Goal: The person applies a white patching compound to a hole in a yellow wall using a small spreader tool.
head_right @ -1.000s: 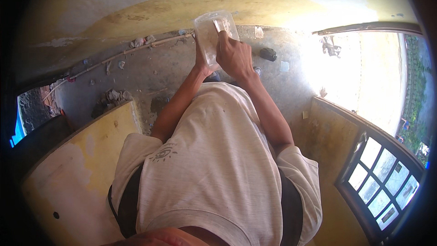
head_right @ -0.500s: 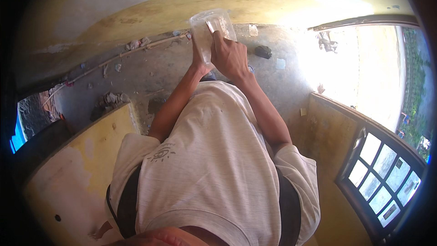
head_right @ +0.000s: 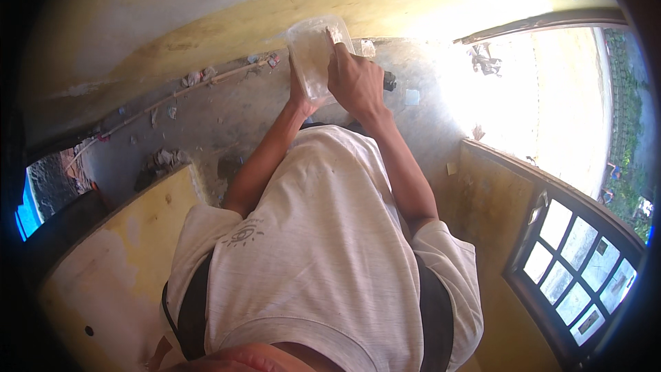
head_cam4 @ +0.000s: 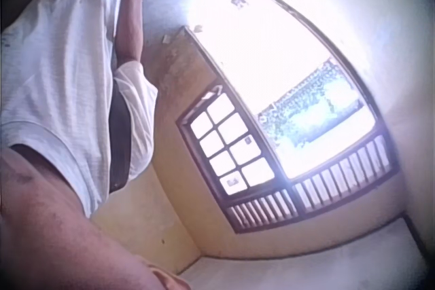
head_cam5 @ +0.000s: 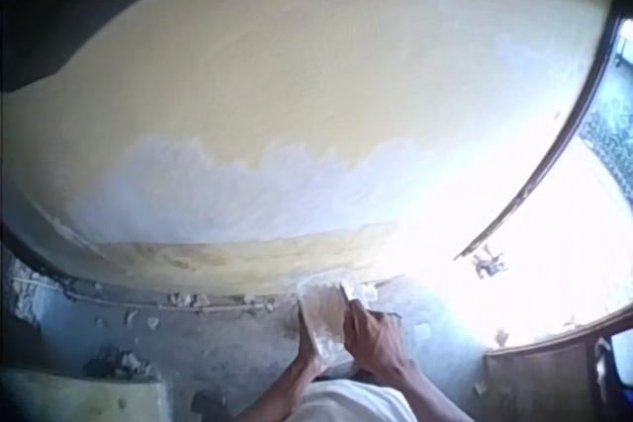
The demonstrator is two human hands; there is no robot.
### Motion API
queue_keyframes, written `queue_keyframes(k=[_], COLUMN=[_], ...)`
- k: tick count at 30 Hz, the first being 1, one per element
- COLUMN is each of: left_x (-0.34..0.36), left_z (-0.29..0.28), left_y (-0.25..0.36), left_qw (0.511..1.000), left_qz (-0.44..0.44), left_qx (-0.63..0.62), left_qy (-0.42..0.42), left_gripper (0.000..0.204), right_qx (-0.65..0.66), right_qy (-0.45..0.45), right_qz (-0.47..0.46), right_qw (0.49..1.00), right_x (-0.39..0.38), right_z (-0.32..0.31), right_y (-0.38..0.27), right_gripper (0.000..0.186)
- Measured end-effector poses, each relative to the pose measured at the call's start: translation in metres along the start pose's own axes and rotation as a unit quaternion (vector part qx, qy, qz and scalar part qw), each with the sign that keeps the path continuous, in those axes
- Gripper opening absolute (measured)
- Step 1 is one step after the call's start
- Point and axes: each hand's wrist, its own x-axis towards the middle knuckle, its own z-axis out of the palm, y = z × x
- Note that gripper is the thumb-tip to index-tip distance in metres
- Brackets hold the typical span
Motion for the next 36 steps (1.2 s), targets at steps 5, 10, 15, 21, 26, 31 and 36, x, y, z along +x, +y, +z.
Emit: queue_keyframes(k=[5,10,15,21,26,31,36], left_x=[0.007,0.017,0.026,0.03,0.039,0.039,0.047], left_z=[0.022,0.03,0.033,0.045,0.053,0.062,0.079], left_y=[-0.009,-0.027,-0.043,-0.057,-0.071,-0.079,-0.1], left_qw=[0.998,0.995,0.997,0.999,0.997,0.999,0.999], left_qz=[-0.054,-0.047,-0.048,-0.028,0.009,-0.004,0.036], left_qx=[0.043,0.086,0.05,0.039,0.068,0.033,0.014], left_qy=[-0.003,0.021,0.026,0.003,0.019,-0.012,-0.002], left_gripper=[0.082,0.082,0.08,0.075,0.071,0.072,0.071], right_qx=[0.022,0.084,0.087,0.106,0.114,0.089,0.098], right_qy=[0.018,-0.005,-0.039,-0.026,0.013,-0.035,0.003], right_qz=[0.061,0.082,0.026,0.004,-0.06,-0.041,-0.046], right_qw=[0.998,0.993,0.995,0.994,0.992,0.995,0.994], right_x=[0.007,0.0,-0.005,0.002,0.001,0.006,0.009], right_z=[-0.029,-0.035,-0.027,-0.039,-0.036,-0.052,-0.078], right_y=[0.034,0.04,0.046,0.077,0.078,0.111,0.094], right_gripper=[0.017,0.021,0.019,0.016,0.013,0.012,0.01])
